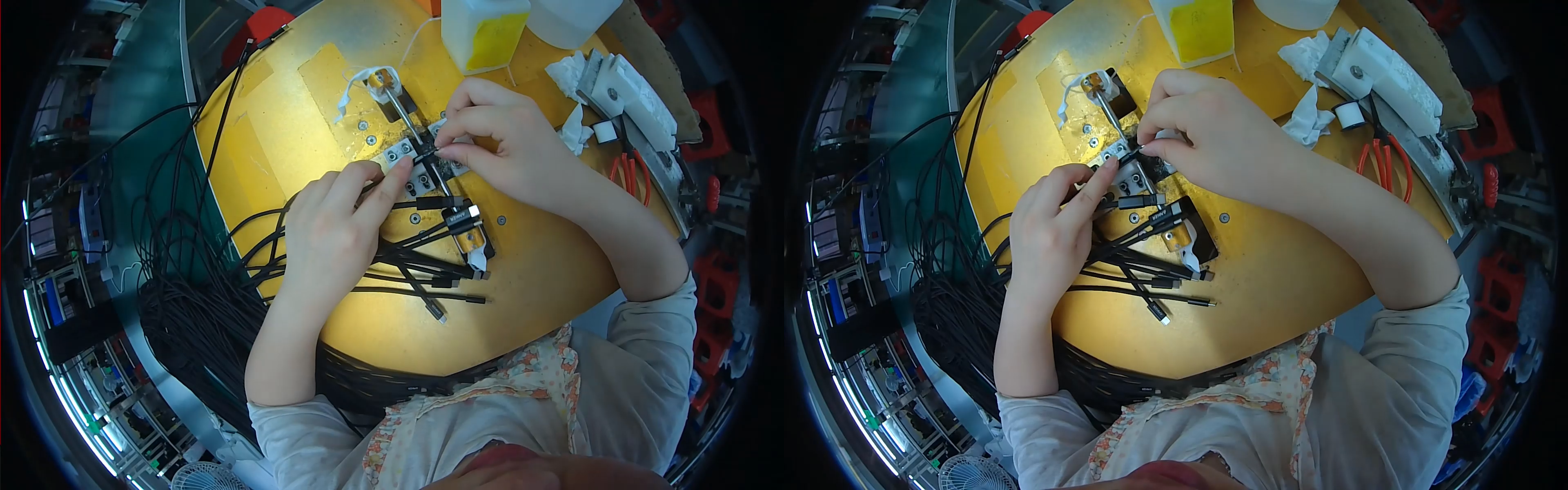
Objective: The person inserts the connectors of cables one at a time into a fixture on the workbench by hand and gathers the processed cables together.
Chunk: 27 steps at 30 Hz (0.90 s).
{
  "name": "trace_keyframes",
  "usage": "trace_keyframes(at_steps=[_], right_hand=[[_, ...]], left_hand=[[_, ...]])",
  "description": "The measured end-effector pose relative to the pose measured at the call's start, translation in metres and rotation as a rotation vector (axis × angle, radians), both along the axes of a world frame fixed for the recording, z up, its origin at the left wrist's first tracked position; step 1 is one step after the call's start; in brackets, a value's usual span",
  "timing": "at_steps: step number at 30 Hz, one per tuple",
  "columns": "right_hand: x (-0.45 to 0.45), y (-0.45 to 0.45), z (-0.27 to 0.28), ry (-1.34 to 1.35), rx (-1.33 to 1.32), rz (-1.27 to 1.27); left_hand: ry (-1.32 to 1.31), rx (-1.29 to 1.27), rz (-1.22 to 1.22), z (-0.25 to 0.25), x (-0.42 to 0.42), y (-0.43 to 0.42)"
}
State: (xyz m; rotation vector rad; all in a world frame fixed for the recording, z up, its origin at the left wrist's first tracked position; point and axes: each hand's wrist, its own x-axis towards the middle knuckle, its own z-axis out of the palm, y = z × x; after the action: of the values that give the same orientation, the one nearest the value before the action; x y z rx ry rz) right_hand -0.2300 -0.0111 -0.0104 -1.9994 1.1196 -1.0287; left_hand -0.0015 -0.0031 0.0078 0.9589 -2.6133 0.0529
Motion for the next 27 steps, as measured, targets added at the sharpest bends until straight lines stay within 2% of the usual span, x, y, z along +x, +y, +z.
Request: trace_keyframes(at_steps=[2, 8, 14, 23, 27], right_hand=[[0.0, 0.0, -0.002, -0.01, 0.014, 0.0], [-0.001, 0.004, 0.002, 0.129, -0.165, -0.003], [-0.001, 0.019, 0.018, 0.152, -0.043, 0.184], [-0.011, 0.016, 0.025, 0.223, -0.399, 0.206], [-0.01, 0.019, 0.022, 0.244, -0.381, 0.209]], left_hand=[[-0.014, -0.006, 0.009, -0.001, -0.001, 0.0], [-0.03, 0.032, 0.015, -0.001, -0.001, 0.0], [-0.004, 0.097, 0.02, 0.001, -0.001, 0.0], [0.044, 0.145, 0.022, 0.003, -0.003, 0.002], [0.051, 0.117, 0.014, 0.001, -0.001, 0.002]])
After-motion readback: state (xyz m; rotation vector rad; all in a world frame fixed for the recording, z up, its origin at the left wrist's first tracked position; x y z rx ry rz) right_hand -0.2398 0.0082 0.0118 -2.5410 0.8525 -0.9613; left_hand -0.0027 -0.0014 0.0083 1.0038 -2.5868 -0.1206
